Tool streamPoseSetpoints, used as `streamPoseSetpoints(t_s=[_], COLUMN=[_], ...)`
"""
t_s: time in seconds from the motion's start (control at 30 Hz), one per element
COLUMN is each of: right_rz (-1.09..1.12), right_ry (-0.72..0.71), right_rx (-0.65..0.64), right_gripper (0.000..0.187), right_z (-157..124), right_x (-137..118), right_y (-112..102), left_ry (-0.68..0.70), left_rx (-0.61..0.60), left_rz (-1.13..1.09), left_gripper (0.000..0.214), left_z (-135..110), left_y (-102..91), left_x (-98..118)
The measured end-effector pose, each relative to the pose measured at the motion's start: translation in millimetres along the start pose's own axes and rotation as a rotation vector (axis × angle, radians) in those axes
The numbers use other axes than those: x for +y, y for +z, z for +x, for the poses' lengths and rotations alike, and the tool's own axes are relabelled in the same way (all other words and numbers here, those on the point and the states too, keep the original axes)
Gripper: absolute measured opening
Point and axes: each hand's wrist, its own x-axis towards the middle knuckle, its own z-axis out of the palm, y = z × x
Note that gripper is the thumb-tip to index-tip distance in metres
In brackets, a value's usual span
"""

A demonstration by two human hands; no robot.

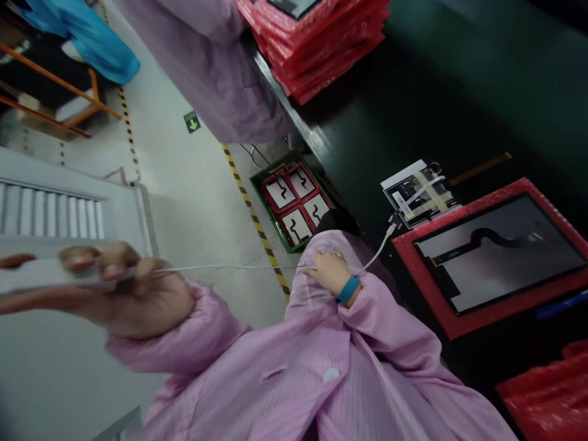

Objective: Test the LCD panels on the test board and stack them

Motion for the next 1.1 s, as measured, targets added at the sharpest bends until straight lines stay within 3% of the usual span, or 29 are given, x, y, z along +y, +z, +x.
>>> streamPoseSetpoints(t_s=[0.17,0.23,0.37,0.53,0.7,0.83,0.93,1.03,1.1], right_rz=[-0.096,-0.123,-0.186,-0.215,-0.102,0.033,0.146,0.258,0.338], right_ry=[0.006,0.031,0.176,0.412,0.339,0.282,0.243,0.16,0.072], right_rx=[-0.174,-0.183,-0.079,0.029,0.054,0.134,0.213,0.258,0.297], right_gripper=[0.015,0.02,0.022,0.03,0.018,0.02,0.021,0.021,0.019], right_z=[-7,-10,0,32,44,39,31,18,5], right_x=[-8,-13,-14,4,19,18,13,8,4], right_y=[7,7,13,43,59,47,29,8,-5], left_ry=[-0.02,-0.088,-0.251,-0.293,-0.256,-0.319,-0.358,-0.287,-0.255], left_rx=[0.017,0.056,0.1,0.056,-0.053,-0.106,-0.307,-0.707,-0.899], left_rz=[0.083,0.08,0.052,-0.08,-0.209,-0.018,0.363,0.813,0.99], left_gripper=[0.032,0.035,0.036,0.046,0.049,0.042,0.038,0.051,0.046], left_z=[-1,1,3,1,-2,-15,-25,-29,-28], left_y=[16.8,11.5,-7.5,-37.5,-63.8,-68.7,-80.9,-108.0,-128.1], left_x=[-32,-34,-34,-38,-49,-62,-72,-89,-108])
